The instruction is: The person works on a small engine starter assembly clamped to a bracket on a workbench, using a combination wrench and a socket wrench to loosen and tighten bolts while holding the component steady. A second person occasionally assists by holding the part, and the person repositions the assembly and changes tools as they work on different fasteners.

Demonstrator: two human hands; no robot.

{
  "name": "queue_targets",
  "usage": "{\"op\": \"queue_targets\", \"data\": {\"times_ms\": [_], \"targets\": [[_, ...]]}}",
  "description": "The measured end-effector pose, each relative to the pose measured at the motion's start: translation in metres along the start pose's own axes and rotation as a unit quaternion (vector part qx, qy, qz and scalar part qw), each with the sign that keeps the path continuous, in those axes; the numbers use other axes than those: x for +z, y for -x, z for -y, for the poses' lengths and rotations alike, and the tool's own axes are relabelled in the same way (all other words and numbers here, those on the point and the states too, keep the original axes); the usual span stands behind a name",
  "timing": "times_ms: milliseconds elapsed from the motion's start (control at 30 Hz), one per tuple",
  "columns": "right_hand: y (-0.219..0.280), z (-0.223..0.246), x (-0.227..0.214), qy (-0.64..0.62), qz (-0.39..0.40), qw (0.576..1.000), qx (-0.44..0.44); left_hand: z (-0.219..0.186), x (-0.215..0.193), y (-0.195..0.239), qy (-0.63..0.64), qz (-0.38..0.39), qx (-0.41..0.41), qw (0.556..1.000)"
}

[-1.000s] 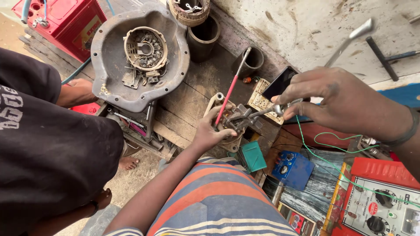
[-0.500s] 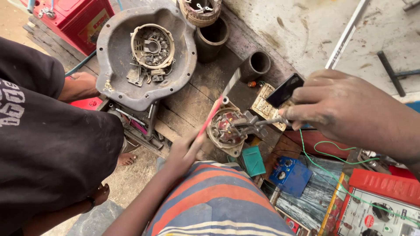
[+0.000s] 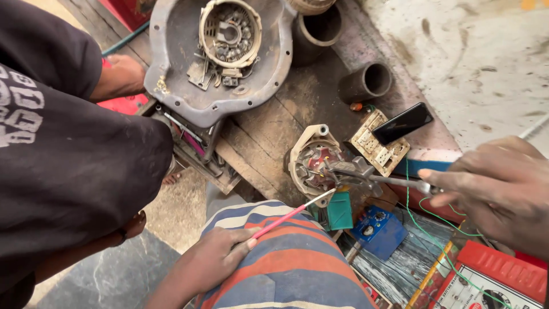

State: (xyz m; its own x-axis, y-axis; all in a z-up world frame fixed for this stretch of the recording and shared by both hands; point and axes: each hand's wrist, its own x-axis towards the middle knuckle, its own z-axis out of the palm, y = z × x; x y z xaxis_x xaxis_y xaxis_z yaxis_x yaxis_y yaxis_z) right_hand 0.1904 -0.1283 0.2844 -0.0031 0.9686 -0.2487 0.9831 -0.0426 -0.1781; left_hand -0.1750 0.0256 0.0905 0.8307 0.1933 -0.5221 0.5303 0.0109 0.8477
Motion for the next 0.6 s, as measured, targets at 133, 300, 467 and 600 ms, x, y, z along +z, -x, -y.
{"op": "queue_targets", "data": {"times_ms": [133, 300, 467, 600], "targets": [[0.002, -0.008, 0.006, -0.024, -0.012, 0.999, -0.045, -0.020, -0.008, -0.008, -0.002, 0.063, -0.079, 0.995], [0.004, -0.014, 0.009, -0.010, 0.013, 0.998, -0.053, 0.027, 0.016, -0.018, 0.050, 0.040, 0.027, 0.998], [0.000, -0.008, 0.007, -0.027, 0.008, 0.998, -0.054, -0.012, 0.002, -0.026, 0.064, 0.046, -0.005, 0.997], [0.006, -0.009, 0.010, -0.010, 0.006, 0.999, -0.034, -0.025, -0.002, -0.026, 0.034, 0.090, -0.139, 0.986]]}}
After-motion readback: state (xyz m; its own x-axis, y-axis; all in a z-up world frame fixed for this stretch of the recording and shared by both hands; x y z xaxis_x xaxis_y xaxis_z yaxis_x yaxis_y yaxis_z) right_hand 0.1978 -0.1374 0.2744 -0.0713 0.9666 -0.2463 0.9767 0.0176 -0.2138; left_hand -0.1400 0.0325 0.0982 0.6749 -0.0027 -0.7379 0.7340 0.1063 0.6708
